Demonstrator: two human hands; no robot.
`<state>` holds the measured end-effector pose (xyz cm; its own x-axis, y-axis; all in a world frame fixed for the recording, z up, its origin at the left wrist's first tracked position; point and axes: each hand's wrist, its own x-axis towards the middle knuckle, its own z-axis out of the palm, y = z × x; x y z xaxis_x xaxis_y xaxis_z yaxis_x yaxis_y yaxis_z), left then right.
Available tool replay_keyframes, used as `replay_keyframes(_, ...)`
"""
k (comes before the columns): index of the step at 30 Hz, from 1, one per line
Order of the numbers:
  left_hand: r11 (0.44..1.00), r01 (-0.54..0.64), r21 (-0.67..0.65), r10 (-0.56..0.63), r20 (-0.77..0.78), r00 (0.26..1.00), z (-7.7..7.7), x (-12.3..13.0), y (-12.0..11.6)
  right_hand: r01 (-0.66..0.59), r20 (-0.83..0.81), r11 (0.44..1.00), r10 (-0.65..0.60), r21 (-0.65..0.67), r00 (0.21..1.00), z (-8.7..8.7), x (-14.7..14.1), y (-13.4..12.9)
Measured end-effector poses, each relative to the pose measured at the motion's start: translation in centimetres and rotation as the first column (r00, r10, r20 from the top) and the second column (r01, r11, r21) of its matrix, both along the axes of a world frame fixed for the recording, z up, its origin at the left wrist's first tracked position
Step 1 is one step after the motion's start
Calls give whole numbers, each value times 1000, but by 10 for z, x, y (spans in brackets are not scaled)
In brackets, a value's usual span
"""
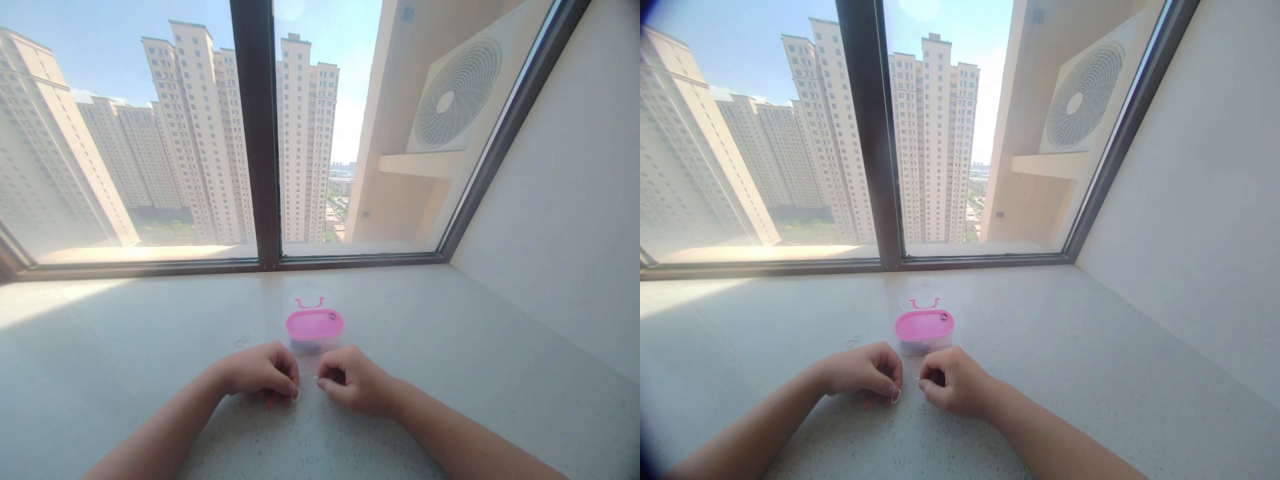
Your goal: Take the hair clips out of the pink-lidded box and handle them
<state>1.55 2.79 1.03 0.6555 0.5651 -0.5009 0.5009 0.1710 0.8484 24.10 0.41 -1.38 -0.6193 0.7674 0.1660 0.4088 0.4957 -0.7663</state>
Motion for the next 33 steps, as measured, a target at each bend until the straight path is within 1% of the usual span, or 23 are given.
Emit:
replay_keyframes(13, 1000, -2, -6, 2, 20, 1000, -1, 0, 0, 7, 12, 1000, -7, 15, 1000, 0, 1, 0)
replay_keyframes(21, 1000, -1, -14, 1, 16, 1000, 0, 0, 0, 17, 0, 999, -17, -29, 1000, -1, 1, 0)
replay_keyframes(25, 1000, 6, -16, -5, 31, 999, -1, 0, 0, 10, -1, 1000, -10, -27, 1000, -1, 1, 0)
replay_keyframes(28, 1000, 3, 10, -3, 39, 999, -2, 1, -1, 11, 1, 1000, -11, -23, 1000, -1, 1, 0)
replay_keyframes(33, 996, -24, 88, 17, 77, 997, -3, 4, -3, 8, 10, 1000, -8, -11, 1000, 1, 0, -1)
